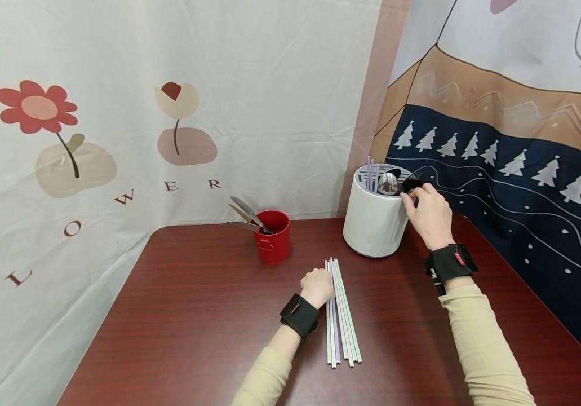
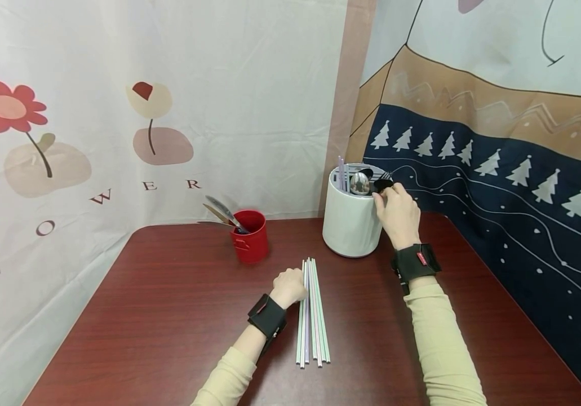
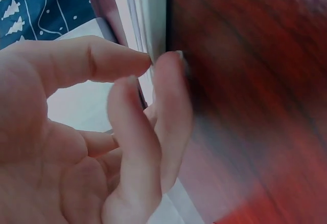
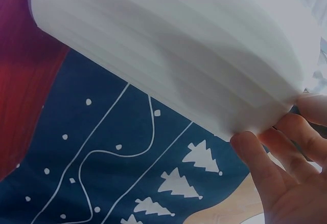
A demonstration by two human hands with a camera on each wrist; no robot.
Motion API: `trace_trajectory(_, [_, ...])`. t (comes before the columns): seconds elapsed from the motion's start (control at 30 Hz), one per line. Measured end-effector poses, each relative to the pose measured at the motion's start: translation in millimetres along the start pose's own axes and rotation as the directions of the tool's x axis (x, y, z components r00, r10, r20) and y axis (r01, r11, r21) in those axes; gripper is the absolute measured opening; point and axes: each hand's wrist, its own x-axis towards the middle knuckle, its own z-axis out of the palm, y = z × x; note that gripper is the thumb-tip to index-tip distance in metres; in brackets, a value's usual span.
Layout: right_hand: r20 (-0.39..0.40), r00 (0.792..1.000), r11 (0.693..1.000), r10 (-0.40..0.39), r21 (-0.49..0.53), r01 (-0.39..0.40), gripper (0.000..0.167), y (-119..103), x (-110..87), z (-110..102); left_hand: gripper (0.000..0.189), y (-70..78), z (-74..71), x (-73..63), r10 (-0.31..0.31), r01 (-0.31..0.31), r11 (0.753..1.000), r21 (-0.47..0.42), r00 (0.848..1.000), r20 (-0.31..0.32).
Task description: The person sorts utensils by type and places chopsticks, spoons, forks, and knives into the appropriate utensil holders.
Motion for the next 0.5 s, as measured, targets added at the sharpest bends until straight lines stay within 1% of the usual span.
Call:
trace_trajectory(0.1, [-0.005,1.000,1.000,-0.002,0.001,0.002,0.029,0.7,0.3,0.5,0.013,3.4,-1.5,0.4,-0.021,0.021,0.999,0.025,1.000,-0.001])
trace_trajectory(0.2, [-0.007,1.000,1.000,-0.003,0.001,0.003,0.029,1.0,0.6,0.8,0.011,5.9,-0.9,2.2,-0.062,0.061,0.997,0.048,0.998,0.014])
trace_trajectory(0.3, [-0.006,1.000,1.000,-0.002,0.000,0.002,0.029,1.2,0.9,1.1,0.009,7.5,0.3,4.5,-0.091,0.091,0.994,0.065,0.996,0.001])
trace_trajectory(0.4, [-0.008,1.000,1.000,-0.005,0.002,0.005,0.029,1.1,0.9,1.1,0.009,7.8,1.6,6.2,-0.104,0.105,0.992,0.065,0.995,-0.011])
trace_trajectory(0.5, [-0.010,1.000,1.000,-0.008,0.004,0.008,0.030,0.9,1.0,1.2,0.010,6.0,2.8,7.1,-0.105,0.105,0.993,0.056,0.994,-0.012])
